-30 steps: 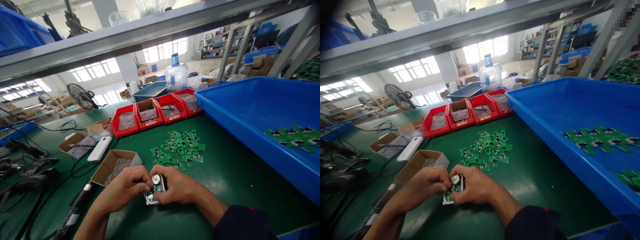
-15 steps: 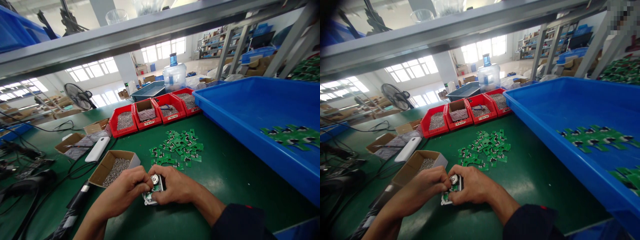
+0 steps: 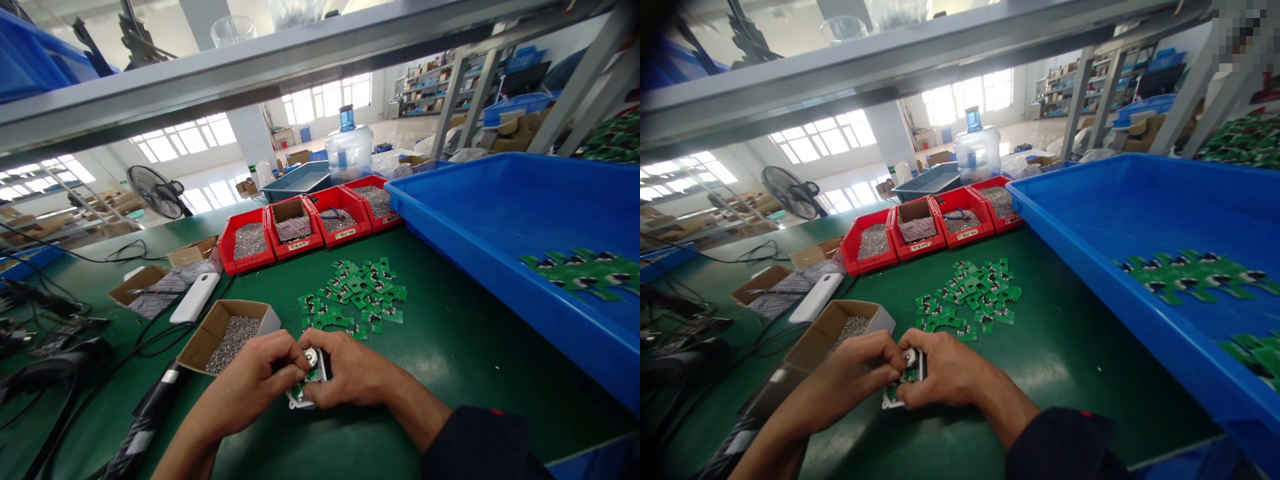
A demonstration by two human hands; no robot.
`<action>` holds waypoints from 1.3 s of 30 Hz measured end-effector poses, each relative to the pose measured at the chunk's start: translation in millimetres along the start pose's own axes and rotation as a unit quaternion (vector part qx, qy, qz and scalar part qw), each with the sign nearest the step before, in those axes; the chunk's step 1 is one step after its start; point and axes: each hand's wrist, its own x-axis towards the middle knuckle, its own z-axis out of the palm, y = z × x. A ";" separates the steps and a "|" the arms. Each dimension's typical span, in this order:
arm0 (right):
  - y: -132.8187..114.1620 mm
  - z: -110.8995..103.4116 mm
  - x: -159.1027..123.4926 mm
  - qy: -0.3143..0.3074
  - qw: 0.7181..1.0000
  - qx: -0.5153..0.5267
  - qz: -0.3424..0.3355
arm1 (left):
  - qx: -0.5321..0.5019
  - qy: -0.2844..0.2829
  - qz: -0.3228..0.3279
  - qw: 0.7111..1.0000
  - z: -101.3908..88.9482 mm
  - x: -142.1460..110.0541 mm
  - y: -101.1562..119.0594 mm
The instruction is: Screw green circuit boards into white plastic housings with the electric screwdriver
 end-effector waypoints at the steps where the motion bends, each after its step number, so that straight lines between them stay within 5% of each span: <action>1: -0.1 -0.1 -0.1 -0.001 1.000 -0.001 0.001 | 0.000 0.001 -0.001 1.000 0.3 0.1 0.0; 10: -2.0 -0.8 -0.1 -0.003 1.000 0.004 0.004 | 0.008 0.005 0.032 0.999 -0.7 1.3 -4.4; 19: -0.9 -0.1 -1.0 -0.007 1.000 0.011 0.006 | 0.101 -0.054 0.072 0.991 -15.4 -11.9 2.9; 21: -0.8 -0.4 -1.0 -0.006 1.000 0.006 0.009 | 0.126 -0.034 0.068 0.989 -16.6 -21.1 1.4; 23: -2.1 -1.3 -0.9 -0.007 1.000 0.000 0.017 | 0.127 0.042 0.065 0.989 -19.3 -34.0 -8.2; 25: -4.3 -2.3 -0.9 -0.014 1.000 0.000 0.026 | 0.134 0.194 0.025 0.972 -24.2 -50.2 -27.2; 28: -7.2 -2.6 -1.0 -0.020 0.999 -0.001 0.031 | 0.214 0.375 -0.168 0.886 -33.2 -78.5 -66.7; 31: -7.2 -1.7 -0.6 -0.011 0.999 -0.013 0.034 | 0.276 0.331 -0.321 0.843 -37.8 -107.5 -102.8; 34: -5.9 -1.2 0.4 -0.017 0.999 -0.013 0.038 | 0.281 0.263 -0.351 0.854 -36.6 -129.4 -121.0; 39: -5.9 -1.1 1.1 -0.019 0.999 -0.009 0.038 | 0.262 0.248 -0.407 0.839 -33.8 -139.7 -120.3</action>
